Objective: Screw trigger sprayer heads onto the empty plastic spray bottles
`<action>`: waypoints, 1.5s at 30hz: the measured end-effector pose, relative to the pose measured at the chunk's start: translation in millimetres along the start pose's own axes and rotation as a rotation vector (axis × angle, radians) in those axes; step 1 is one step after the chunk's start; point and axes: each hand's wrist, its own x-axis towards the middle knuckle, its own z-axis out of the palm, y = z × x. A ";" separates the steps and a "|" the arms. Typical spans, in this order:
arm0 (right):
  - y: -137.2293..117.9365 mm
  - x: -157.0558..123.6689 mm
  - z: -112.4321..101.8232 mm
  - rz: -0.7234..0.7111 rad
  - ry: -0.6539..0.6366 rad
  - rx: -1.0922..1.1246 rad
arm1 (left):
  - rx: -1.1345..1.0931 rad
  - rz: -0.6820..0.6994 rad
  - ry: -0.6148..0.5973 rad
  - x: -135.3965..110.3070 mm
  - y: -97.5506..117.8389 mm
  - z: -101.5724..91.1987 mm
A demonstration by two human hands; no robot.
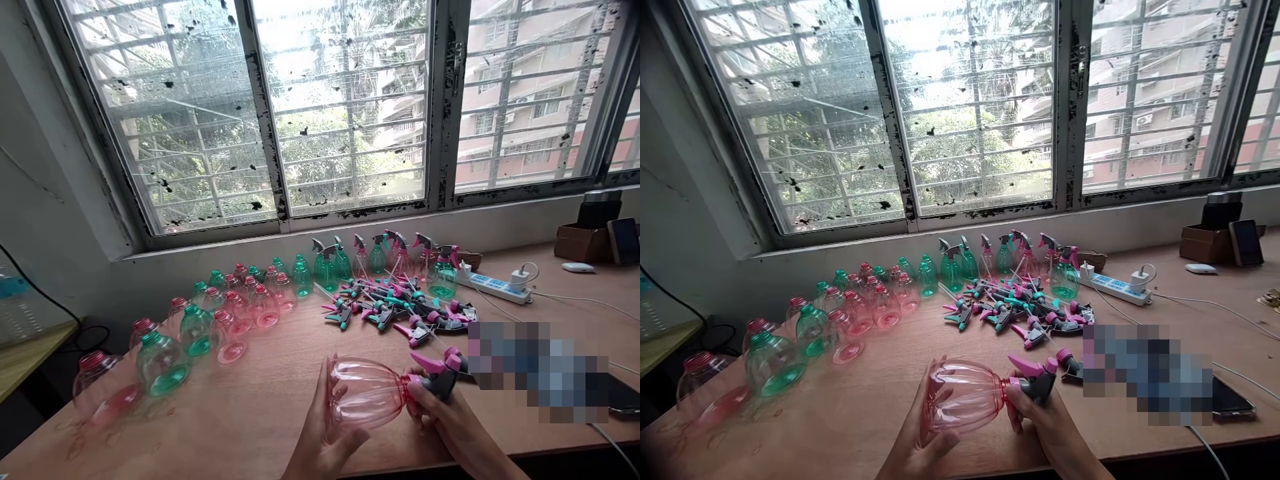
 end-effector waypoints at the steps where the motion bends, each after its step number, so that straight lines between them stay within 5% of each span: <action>1: -0.3 -0.3 0.1 -0.001 -0.005 -0.005 | 0.000 -0.003 0.002 0.6 0.3 -0.2; 37: -5.4 -1.3 3.7 -0.002 -0.019 -0.045 | -0.034 -0.097 0.052 4.8 1.2 2.1; 45: -5.1 -2.2 6.8 -0.019 0.029 0.008 | -0.134 -0.136 -0.029 5.9 -3.8 -2.0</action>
